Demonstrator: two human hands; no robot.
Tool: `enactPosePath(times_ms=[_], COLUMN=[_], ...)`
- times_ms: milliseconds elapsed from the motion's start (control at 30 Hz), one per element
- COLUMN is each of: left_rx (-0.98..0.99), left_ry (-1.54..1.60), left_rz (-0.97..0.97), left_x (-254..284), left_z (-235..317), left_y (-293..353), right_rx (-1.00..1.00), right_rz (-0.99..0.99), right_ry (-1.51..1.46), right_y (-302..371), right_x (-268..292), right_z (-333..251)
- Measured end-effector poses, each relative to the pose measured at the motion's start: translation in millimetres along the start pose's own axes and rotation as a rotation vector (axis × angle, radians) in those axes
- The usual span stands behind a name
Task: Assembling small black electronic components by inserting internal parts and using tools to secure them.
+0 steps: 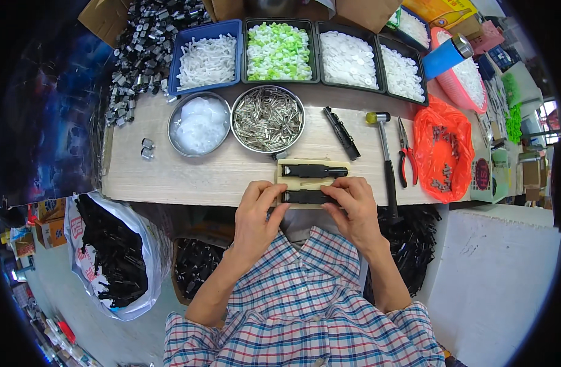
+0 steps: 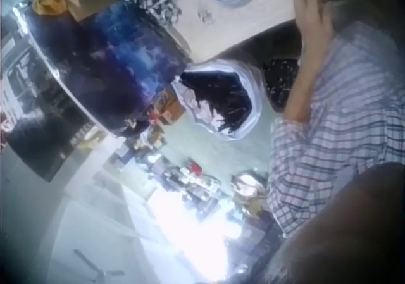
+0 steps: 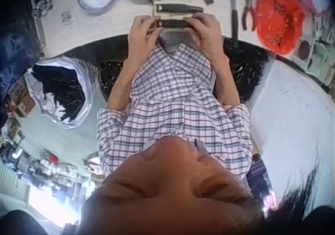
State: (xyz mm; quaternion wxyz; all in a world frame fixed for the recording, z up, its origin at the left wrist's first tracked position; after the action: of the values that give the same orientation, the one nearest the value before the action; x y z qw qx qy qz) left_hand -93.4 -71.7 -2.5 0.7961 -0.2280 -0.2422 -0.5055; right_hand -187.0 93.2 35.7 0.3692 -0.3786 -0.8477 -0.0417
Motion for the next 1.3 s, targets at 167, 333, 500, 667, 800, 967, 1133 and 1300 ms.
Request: enactPosePath(times_ms=[167,333,500,667,800,967,1133,1300], left_rx=[-0.016,-0.212,-0.392,-0.427,-0.516,-0.521,-0.546,-0.535], left_ry=[0.006,-0.232,-0.649,-0.831,-0.943,-0.924,-0.911,-0.863], left_rz=[0.011,0.155,-0.191,-0.168,-0.008,0.01,-0.017,-0.025], left_x=[2,8,-53,-65,-65,-63,-68,-67], left_z=[4,41,65,61,66,57,59,64], left_y=[-1,-5,-15,-7,-7,-8,-6,-6], right_rx=[-0.008,-0.005,0.018,-0.182,-0.341,-0.35,-0.235,-0.281], right_rz=[-0.001,-0.023,0.037,0.392,0.258,0.334,0.189,0.137], right_ry=[0.025,0.049,0.007,0.24,0.399,0.233,0.016,0.108], right_y=[0,0,6,48,59,86,118,122], right_x=[-3,-5,-3,59,64,68,46,29], right_z=[0,1,3,38,80,55,8,20])
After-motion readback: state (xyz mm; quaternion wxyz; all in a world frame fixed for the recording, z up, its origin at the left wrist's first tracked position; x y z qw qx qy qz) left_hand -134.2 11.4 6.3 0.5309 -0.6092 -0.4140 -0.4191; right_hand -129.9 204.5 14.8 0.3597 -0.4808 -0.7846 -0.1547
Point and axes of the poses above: each hand's wrist, its own y-axis away from the middle knuckle, its own x-axis out of the back of the hand, z = x × y, the point moved 9 cm from there along -y, towards the middle knuckle, and after that the axes turned 13 degrees about -y, right-handed, at the moved point
